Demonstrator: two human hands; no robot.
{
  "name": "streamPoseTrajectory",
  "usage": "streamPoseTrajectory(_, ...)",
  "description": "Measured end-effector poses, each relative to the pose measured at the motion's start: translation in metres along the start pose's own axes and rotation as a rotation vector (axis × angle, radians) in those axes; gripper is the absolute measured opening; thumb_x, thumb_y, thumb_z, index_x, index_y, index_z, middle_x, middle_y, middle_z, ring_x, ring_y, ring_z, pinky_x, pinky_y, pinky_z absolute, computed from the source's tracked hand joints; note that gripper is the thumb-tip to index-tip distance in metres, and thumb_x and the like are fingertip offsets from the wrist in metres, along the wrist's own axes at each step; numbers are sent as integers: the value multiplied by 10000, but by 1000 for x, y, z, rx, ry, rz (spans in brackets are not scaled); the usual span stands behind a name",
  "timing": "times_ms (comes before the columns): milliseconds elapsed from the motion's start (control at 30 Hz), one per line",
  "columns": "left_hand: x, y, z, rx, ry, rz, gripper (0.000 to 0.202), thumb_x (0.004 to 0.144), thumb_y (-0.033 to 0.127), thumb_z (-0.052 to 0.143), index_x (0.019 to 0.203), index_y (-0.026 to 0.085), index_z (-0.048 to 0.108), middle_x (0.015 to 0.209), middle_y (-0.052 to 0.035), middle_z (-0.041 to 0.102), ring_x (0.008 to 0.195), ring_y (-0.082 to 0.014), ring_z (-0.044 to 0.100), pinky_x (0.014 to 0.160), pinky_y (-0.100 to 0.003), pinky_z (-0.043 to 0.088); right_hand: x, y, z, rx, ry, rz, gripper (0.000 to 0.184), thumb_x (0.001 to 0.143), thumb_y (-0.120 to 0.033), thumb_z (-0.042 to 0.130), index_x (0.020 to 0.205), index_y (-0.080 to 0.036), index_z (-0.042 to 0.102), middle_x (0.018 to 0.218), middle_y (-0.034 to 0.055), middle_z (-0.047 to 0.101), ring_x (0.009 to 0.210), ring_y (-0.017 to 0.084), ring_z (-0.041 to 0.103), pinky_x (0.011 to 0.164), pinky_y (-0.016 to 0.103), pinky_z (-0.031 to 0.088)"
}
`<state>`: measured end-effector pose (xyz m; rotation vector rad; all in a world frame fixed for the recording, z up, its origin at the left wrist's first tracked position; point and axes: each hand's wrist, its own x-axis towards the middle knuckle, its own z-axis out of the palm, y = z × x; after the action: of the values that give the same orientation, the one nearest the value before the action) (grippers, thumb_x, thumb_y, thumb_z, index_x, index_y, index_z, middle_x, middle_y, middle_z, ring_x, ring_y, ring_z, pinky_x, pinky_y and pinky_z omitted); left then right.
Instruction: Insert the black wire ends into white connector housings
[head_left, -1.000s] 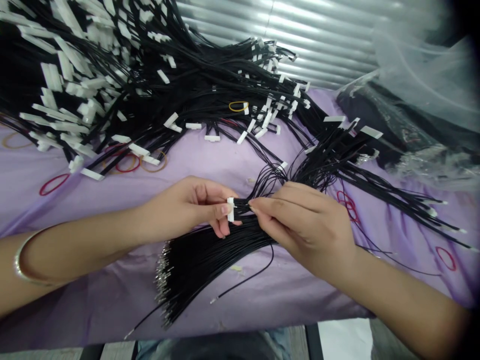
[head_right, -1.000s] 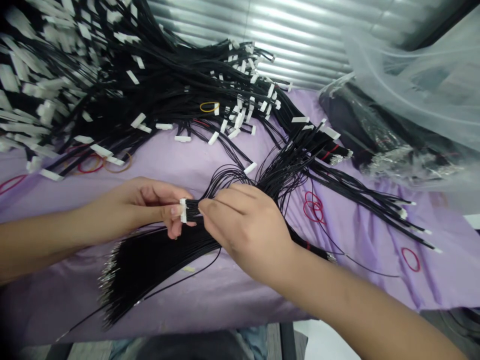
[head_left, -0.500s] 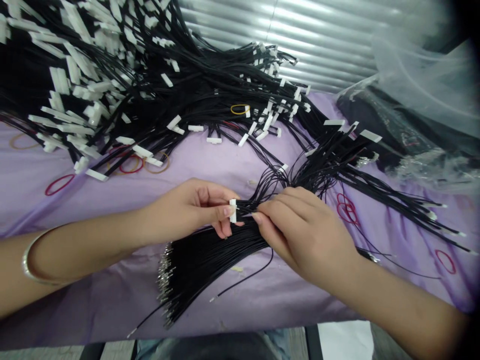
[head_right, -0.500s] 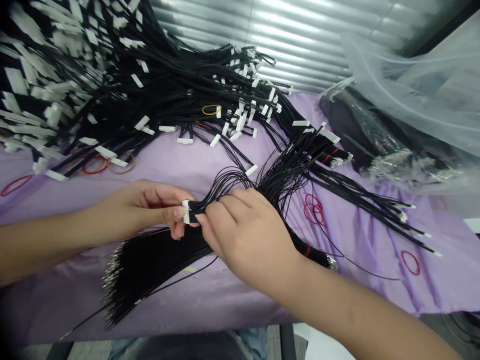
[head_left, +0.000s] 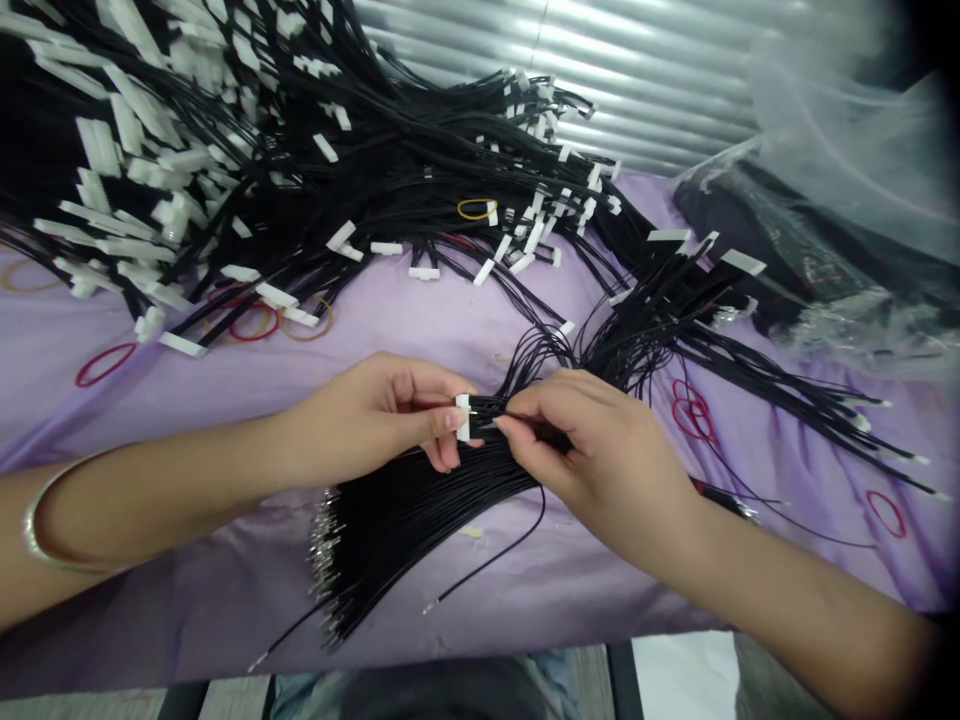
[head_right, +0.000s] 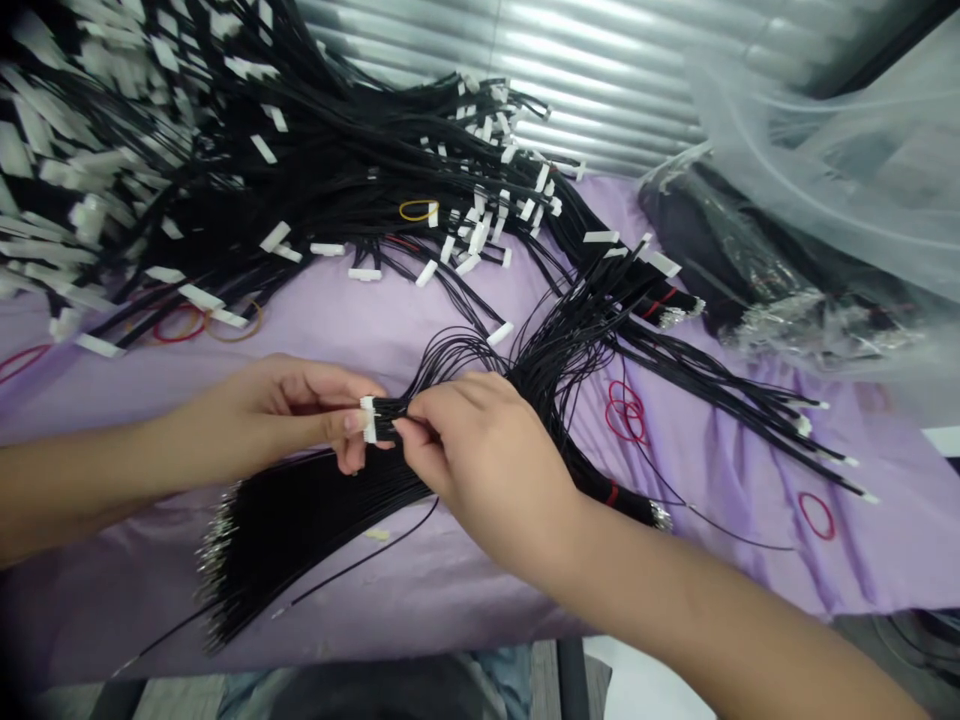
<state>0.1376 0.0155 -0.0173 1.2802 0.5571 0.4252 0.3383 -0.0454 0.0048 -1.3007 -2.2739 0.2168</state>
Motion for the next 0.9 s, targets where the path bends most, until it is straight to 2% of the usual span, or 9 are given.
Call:
streamPoseTrajectory(100, 0, 0, 0, 27, -5, 9, 137, 899, 149, 568, 891, 128, 703, 653, 14, 672, 598, -74, 629, 595, -118, 506, 1, 2, 2, -76, 8, -82, 132, 892, -179, 568, 794, -117, 632, 702, 39, 631, 690, 163, 558, 673, 299, 453)
streamPoseTrajectory(333, 0, -1, 1, 81, -10, 18, 137, 887, 142, 567, 847, 136, 699, 642, 17, 665, 586, -75, 629, 581, -114, 502, 5, 5, 2, -186, -52, -250, 171, 906, -146, 519, 782, -105, 630, 742, 88, 622, 724, 221, 518, 692, 360, 454)
streamPoseTrajectory(567, 0, -2, 3, 113, 17, 8, 127, 872, 156, 581, 827, 151, 699, 659, 16, 675, 599, -88, 639, 590, -138, 511, 6, 7, 5, -155, -135, -258, 141, 894, -92, 511, 823, -106, 632, 780, 84, 603, 785, 218, 478, 771, 362, 421)
streamPoseTrajectory(900, -1, -2, 2, 105, 26, -15, 105, 861, 175, 616, 817, 127, 699, 653, -3, 680, 601, -99, 651, 588, -147, 524, 9, 3, 10, -182, -120, -279, 236, 930, -88, 417, 787, -113, 604, 725, 72, 534, 733, 195, 375, 698, 324, 322)
